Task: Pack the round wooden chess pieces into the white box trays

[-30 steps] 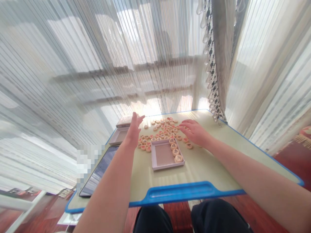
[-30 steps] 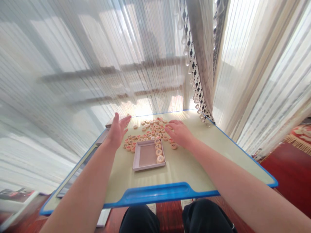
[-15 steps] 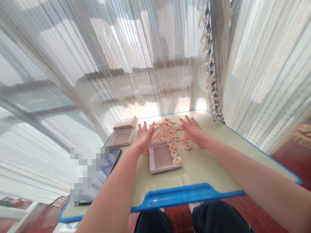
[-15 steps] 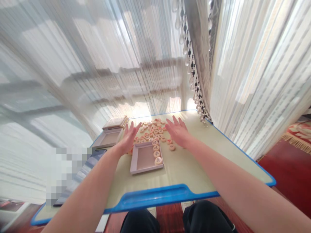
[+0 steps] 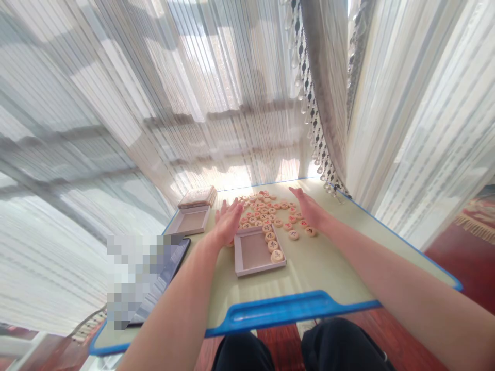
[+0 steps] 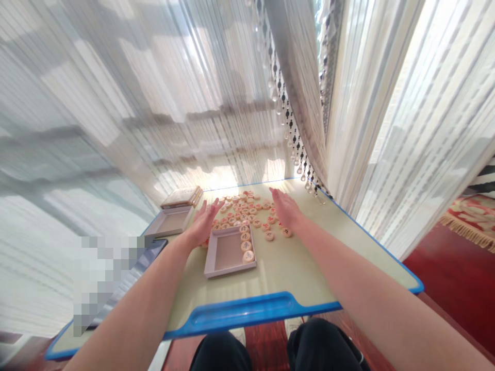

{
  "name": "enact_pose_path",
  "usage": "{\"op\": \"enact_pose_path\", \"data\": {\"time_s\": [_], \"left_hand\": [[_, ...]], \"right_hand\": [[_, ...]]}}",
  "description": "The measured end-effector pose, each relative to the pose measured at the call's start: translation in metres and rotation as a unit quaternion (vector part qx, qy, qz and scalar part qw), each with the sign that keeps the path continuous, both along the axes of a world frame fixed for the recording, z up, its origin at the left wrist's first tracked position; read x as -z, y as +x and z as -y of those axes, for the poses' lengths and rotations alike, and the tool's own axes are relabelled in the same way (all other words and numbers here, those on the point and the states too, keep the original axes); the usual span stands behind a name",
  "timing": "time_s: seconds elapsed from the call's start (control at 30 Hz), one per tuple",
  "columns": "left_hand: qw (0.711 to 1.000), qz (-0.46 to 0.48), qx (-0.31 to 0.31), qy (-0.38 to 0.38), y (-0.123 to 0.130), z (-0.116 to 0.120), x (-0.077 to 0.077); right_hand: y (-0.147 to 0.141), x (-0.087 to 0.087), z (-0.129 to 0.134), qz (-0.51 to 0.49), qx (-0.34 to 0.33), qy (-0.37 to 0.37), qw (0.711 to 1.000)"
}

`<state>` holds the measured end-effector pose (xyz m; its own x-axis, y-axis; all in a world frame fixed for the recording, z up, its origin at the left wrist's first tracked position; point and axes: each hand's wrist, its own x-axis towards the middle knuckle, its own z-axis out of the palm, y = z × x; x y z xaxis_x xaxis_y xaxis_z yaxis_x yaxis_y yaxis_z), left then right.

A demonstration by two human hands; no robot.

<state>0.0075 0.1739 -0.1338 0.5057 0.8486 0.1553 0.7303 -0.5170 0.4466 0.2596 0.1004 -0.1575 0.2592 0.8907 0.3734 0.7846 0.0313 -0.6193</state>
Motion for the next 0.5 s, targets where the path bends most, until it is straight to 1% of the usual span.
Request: {"op": "enact_pose_path", "data": {"time_s": [0.1, 0.13, 0.27, 0.37, 0.5], "left_hand": [[1.0, 0.004, 0.018, -0.022, 0.0018, 0.0009, -0.0024], [0.999, -0.003, 0.019, -0.033, 0.0024, 0.0013, -0.0031], [0.997, -0.019, 0.01, -0.068, 0.0037, 0.0029, -0.0048], [0.998, -0.013, 0.007, -0.06, 0.0036, 0.0049, -0.006], [0.999, -0.022, 0.019, -0.042, 0.0034, 0.0061, -0.0071]], "right_hand": [[0.0045, 0.0031, -0.0027, -0.073, -0.011, -0.007, 0.997], [0.0052, 0.0036, -0.0032, -0.08, -0.014, -0.012, 0.997], [0.0049, 0.004, -0.0026, -0.075, -0.025, -0.026, 0.997], [0.0034, 0.0023, -0.0014, -0.061, -0.022, -0.037, 0.997], [0.0037, 0.0008, -0.0043, -0.025, -0.024, -0.067, 0.997]]}}
